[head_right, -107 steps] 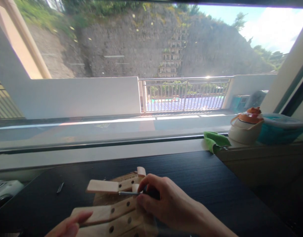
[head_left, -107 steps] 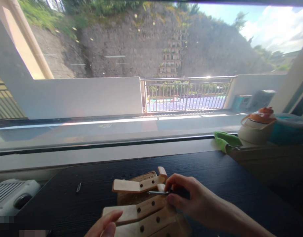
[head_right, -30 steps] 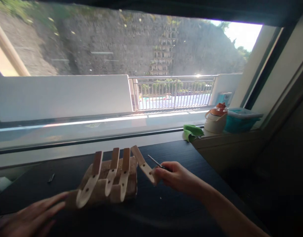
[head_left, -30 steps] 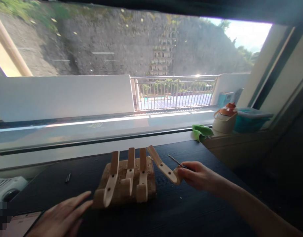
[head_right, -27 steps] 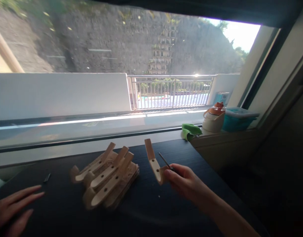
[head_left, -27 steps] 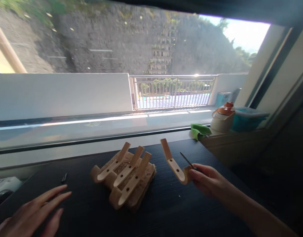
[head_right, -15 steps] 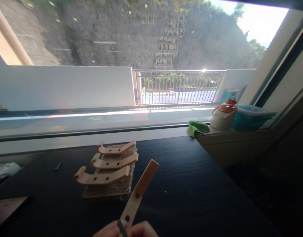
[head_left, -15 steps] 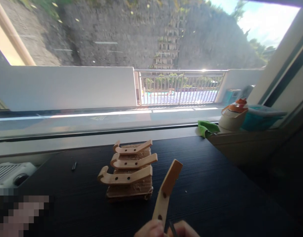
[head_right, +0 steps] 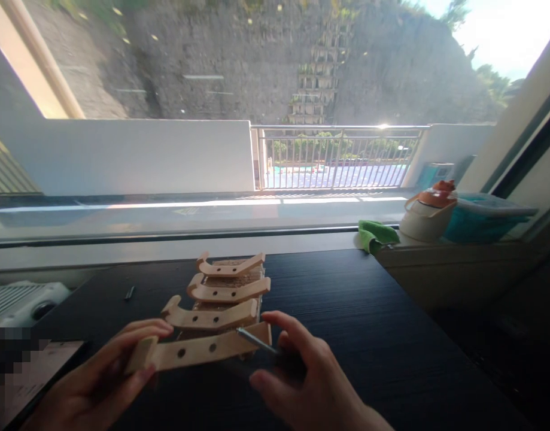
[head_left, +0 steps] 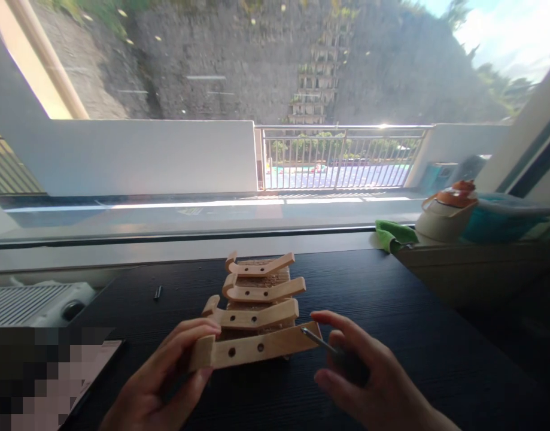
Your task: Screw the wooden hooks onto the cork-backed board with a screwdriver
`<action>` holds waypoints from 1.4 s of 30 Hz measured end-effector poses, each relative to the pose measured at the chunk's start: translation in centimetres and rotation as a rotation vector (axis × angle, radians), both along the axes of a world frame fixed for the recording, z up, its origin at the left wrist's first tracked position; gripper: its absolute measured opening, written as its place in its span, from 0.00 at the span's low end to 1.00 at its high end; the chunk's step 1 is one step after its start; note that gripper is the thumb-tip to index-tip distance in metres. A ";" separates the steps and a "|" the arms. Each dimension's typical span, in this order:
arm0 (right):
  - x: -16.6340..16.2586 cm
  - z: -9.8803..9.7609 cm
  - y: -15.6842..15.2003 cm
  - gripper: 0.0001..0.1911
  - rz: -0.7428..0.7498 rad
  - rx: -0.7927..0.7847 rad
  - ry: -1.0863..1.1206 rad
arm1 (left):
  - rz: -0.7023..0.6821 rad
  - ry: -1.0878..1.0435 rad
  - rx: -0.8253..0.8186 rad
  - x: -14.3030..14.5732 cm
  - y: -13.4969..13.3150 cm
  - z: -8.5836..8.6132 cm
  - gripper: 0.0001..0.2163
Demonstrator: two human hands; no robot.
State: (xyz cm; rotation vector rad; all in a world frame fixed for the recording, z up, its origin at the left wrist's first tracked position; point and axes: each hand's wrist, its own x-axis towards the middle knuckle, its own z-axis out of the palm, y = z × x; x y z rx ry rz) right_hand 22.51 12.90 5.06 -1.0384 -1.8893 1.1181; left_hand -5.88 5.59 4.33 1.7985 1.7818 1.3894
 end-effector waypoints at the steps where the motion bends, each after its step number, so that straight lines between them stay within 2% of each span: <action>1: -0.7 0.1 0.6 0.25 0.007 0.028 0.011 | -0.021 -0.008 0.000 -0.2 0.7 0.3 0.12; 4: -2.1 0.6 1.8 0.13 0.029 0.167 -0.019 | 0.030 -0.115 -0.009 -0.2 1.9 0.3 0.15; 7: -2.3 1.0 2.4 0.08 0.069 0.270 -0.064 | 0.163 -0.274 -0.013 0.0 1.7 -1.0 0.21; 9: -2.1 1.1 2.5 0.07 0.067 0.329 -0.051 | 0.193 -0.309 -0.009 0.1 1.4 -2.0 0.21; 12: -1.9 1.2 2.4 0.06 0.032 0.442 -0.016 | 0.172 -0.242 0.022 0.3 1.3 -2.9 0.18; 17: -1.3 1.0 1.7 0.08 0.067 0.615 -0.090 | 0.196 -0.158 0.051 0.2 1.2 -3.0 0.15; 20: -0.9 0.9 1.7 0.10 0.024 0.714 -0.081 | 0.210 -0.118 0.043 0.3 1.0 -3.1 0.15; 23: -0.6 0.6 2.1 0.11 -0.022 0.662 -0.075 | 0.193 -0.098 0.049 0.8 1.1 -3.0 0.15; 28: -0.7 -1.1 3.1 0.17 -0.039 0.428 -0.109 | 0.219 -0.077 0.050 1.4 1.8 -2.0 0.14; 32: -0.9 -1.5 3.3 0.16 -0.056 0.339 -0.090 | 0.280 -0.088 0.011 1.6 1.9 -1.5 0.13; 37: -1.2 -1.4 3.0 0.13 -0.040 0.233 -0.044 | 0.280 -0.137 -0.038 2.0 2.0 -1.0 0.12; 39: -1.2 -1.5 2.8 0.13 -0.026 0.215 -0.038 | 0.288 -0.119 -0.036 1.9 2.0 -1.2 0.13; 42: -1.1 -1.5 2.4 0.13 -0.014 0.253 -0.056 | 0.292 -0.058 -0.029 1.2 1.8 -2.5 0.16</action>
